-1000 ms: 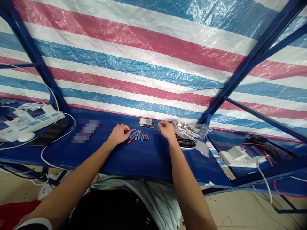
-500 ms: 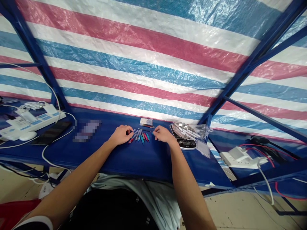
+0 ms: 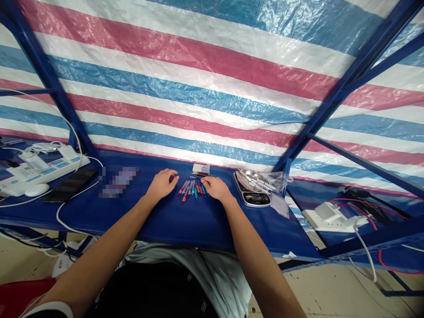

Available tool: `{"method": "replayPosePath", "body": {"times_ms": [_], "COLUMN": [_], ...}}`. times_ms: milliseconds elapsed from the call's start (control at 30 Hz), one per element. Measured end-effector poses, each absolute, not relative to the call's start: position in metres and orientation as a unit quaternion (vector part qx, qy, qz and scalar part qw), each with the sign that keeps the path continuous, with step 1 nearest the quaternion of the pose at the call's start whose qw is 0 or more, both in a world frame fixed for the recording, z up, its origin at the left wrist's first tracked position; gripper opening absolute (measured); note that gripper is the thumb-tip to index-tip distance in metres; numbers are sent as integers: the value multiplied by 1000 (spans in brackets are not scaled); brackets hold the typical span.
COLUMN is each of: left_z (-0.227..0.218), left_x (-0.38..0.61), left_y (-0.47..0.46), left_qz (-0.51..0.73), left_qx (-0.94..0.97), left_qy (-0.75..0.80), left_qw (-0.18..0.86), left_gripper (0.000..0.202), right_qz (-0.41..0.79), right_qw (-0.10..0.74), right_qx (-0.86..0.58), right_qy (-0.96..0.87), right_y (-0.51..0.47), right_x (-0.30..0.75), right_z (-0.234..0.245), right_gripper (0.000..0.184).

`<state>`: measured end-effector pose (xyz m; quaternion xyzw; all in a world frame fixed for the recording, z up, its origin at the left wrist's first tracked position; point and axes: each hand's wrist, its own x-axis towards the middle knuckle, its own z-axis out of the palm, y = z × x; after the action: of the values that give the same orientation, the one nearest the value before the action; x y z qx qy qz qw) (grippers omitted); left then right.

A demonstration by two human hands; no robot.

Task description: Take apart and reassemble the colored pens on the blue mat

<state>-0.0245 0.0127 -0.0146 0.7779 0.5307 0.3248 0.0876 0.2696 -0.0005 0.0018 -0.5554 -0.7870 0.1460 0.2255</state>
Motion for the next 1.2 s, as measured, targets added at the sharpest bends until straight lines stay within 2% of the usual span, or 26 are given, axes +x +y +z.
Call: {"method": "replayPosePath", "body": {"times_ms": [200,400,600,767,933,1200], "left_z": [-19,-20,-12,-10,-12,-10], "left_x": [-51,-42,-27,-24,-23,-18], "left_y": [20,21,11,7,8,4], "left_qz": [343,319,301,302,301,297], "left_qx": [716,764,800,810,826,832], "left_qy": [608,552,498,480,452,445], "left_qw": [22,101,146,153,149,147], "left_gripper": [33,38,41,42,38,37], "right_qz": [138,141,156,110,73,116], "right_qw": [225,277,295,302,281,276], "right_qx": [-577,-604,-586,-578,-586,-604], "right_qy": [-773,-734,-738,-750,-757,-738], "right_y": [6,6,7,13,25,47], "right_x": [271,281,286,287,282,282], "right_z": [-3,4,8,0,-14,-19], "right_gripper": [28,23,22,23,33,18]}}
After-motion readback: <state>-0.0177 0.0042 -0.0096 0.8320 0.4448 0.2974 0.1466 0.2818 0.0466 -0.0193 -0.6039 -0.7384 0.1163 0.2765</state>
